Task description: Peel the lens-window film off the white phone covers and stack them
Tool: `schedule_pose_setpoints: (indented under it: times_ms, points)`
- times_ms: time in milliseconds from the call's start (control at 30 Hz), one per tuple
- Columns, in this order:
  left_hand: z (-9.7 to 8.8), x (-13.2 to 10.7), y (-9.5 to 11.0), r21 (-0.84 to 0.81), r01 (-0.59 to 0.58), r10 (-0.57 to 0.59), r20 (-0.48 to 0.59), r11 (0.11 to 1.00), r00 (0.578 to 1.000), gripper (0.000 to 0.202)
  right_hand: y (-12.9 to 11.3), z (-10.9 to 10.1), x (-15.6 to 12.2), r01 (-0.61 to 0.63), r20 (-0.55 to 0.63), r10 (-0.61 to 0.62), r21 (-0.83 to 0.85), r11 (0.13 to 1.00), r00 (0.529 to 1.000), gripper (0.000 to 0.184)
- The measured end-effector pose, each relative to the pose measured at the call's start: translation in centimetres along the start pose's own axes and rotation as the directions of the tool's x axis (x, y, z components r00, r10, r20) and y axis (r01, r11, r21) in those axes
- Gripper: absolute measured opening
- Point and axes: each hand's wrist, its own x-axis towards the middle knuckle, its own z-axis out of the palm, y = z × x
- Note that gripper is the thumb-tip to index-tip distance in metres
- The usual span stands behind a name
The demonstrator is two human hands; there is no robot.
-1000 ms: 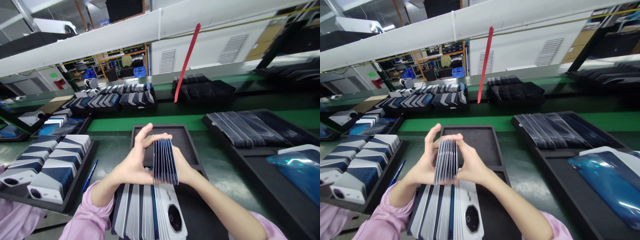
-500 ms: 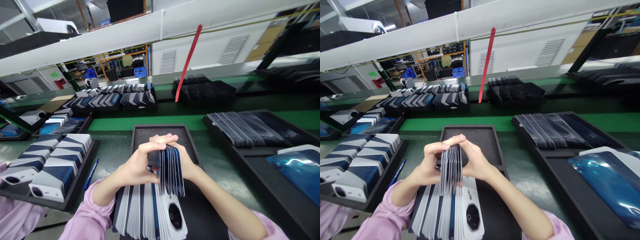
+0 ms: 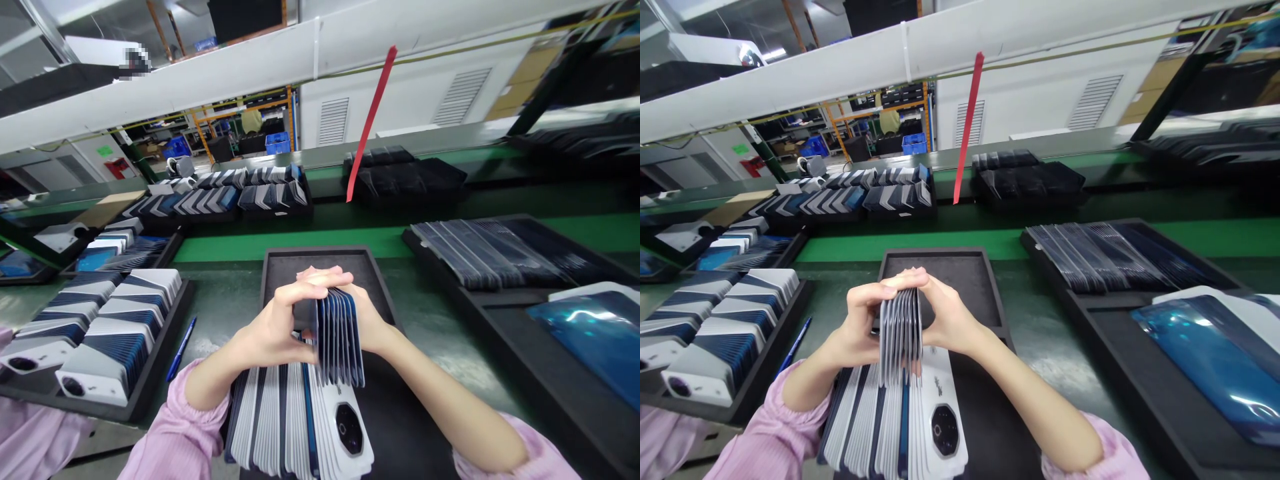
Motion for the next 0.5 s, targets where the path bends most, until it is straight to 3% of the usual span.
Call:
schedule_pose_setpoints:
  times_ms: [200, 500]
  points:
    - [0.08, 0.01, 0.01, 0.024, -0.015, 0.015, 0.015, 1.000, 1.000, 0.092, -0.48, -0.23, 0.44, -0.033, 0.015, 0.032, 0.072, 0.997, 0.999, 0.067]
    - [-0.05, 0.58, 0.62, 0.038, 0.017, -0.018, 0.016, 0.999, 1.000, 0.096, 0.23, -0.29, -0.45, -0.102, 0.045, 0.100, 0.050, 0.994, 0.994, 0.079]
